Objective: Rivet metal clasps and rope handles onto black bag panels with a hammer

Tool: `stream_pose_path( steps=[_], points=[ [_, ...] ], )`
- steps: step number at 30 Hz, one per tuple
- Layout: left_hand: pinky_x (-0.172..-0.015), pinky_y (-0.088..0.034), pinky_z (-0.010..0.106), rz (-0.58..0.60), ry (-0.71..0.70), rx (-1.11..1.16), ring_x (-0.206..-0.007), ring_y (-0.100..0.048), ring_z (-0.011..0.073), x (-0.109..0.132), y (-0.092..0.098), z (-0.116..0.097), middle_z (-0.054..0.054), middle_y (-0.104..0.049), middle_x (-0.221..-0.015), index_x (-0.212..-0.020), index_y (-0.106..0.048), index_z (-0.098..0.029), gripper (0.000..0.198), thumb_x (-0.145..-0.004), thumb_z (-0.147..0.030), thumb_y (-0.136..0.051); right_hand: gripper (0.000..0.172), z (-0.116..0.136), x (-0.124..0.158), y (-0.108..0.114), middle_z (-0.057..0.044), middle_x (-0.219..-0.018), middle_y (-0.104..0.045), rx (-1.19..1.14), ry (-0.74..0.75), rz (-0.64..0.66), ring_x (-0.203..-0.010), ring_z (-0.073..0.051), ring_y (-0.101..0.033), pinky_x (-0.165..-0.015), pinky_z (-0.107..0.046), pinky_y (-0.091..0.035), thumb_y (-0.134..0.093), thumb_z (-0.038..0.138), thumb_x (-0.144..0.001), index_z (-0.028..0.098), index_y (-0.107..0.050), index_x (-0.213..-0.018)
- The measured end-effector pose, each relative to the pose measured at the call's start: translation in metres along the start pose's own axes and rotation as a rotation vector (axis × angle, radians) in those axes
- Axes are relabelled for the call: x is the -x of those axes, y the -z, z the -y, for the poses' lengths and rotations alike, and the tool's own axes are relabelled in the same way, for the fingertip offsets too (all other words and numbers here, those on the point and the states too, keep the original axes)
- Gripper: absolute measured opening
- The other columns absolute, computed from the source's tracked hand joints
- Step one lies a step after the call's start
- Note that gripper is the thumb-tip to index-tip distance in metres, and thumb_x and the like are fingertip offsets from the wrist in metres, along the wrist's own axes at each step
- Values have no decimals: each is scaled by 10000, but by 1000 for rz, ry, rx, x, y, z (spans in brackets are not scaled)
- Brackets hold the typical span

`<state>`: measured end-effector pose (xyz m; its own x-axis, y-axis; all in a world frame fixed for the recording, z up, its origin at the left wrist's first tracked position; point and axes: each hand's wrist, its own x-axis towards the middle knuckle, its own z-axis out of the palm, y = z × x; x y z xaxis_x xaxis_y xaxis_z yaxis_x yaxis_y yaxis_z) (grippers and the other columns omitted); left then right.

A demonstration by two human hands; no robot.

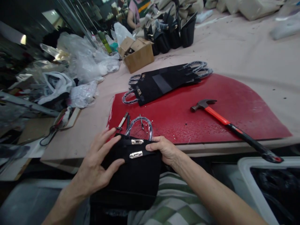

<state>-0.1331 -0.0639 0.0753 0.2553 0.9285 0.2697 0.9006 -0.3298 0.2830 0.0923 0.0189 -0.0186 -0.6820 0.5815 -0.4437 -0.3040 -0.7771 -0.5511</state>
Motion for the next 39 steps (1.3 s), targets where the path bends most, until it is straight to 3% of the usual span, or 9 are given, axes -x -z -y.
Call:
stream_pose_path(
  steps=[4, 8, 11, 15, 19, 24, 32, 36, 39],
  points=[
    [-1198, -279, 604, 369, -72, 11, -1462, -285, 373, -30, 7, 7, 96, -289, -1599, -1378, -551, -249, 701, -771, -508, -786, 461, -2, 5, -6, -115, -840, -739, -3, 18, 98, -669, -199, -689, -661, -278, -554, -881, 237, -525, 87, -737, -937],
    [-1135, -408, 541, 571, 16, 151, -1411, -386, 359, -30, 2, 10, 97, -217, -1625, -1433, -492, -281, 870, -702, -636, -804, 412, -12, 10, 1, -86, -789, -728, -4, 87, 171, -636, -181, -679, -599, -241, -550, -891, 258, -550, 95, -732, -894],
    [-1152, -388, 521, 658, 60, 239, -1431, -357, 347, -22, -3, 6, 81, -236, -1620, -1443, -473, -297, 903, -679, -627, -824, 366, -23, 7, 8, -51, -756, -720, -31, 102, 229, -598, -154, -663, -571, -215, -543, -893, 240, -554, 115, -726, -855],
    [-1115, -430, 466, 687, 131, 320, -1357, -453, 330, -13, -10, 1, 91, -407, -1528, -1321, -568, -230, 787, -659, -546, -854, 359, -34, 0, 14, -33, -732, -704, -12, 85, 275, -569, -121, -634, -549, -178, -517, -889, 232, -563, 108, -733, -862],
    [-917, -527, 380, 665, 176, 420, -1067, -626, 271, -5, -16, 1, 76, -572, -1323, -1137, -636, -195, 619, -658, -523, -850, 379, -39, -3, 18, -40, -714, -694, 55, 71, 285, -555, -124, -620, -526, -177, -499, -889, 276, -563, 95, -734, -857],
    [-771, -519, 321, 649, 195, 517, -852, -631, 206, 1, -21, 4, 30, -637, -1039, -1041, -650, -180, 537, -655, -493, -856, 381, -48, -5, 20, -38, -705, -693, 71, 57, 244, -553, -131, -625, -520, -183, -496, -907, 307, -557, 110, -725, -829],
    [-1073, -450, 383, 540, 128, 499, -1287, -516, 275, -1, -19, 12, 79, -488, -1452, -1228, -639, -212, 488, -806, -413, -781, 419, -43, -2, 12, -72, -803, -726, 22, 51, 227, -656, -174, -685, -625, -242, -561, -910, 327, -596, 110, -735, -908],
    [-1144, -391, 398, 529, 156, 554, -1346, -469, 276, -1, -17, 13, 84, -457, -1490, -1318, -602, -214, 623, -780, -444, -815, 381, -40, 3, 13, -70, -839, -729, 29, 87, 277, -680, -164, -684, -640, -235, -550, -885, 302, -642, 123, -738, -945],
    [-1121, -407, 373, 561, 170, 580, -1315, -496, 265, -2, -17, 13, 83, -510, -1441, -1301, -617, -200, 607, -777, -425, -826, 463, -42, 5, 17, -56, -821, -718, 66, 53, 252, -662, -160, -663, -612, -224, -522, -921, 336, -573, 125, -726, -937]
  ],
)
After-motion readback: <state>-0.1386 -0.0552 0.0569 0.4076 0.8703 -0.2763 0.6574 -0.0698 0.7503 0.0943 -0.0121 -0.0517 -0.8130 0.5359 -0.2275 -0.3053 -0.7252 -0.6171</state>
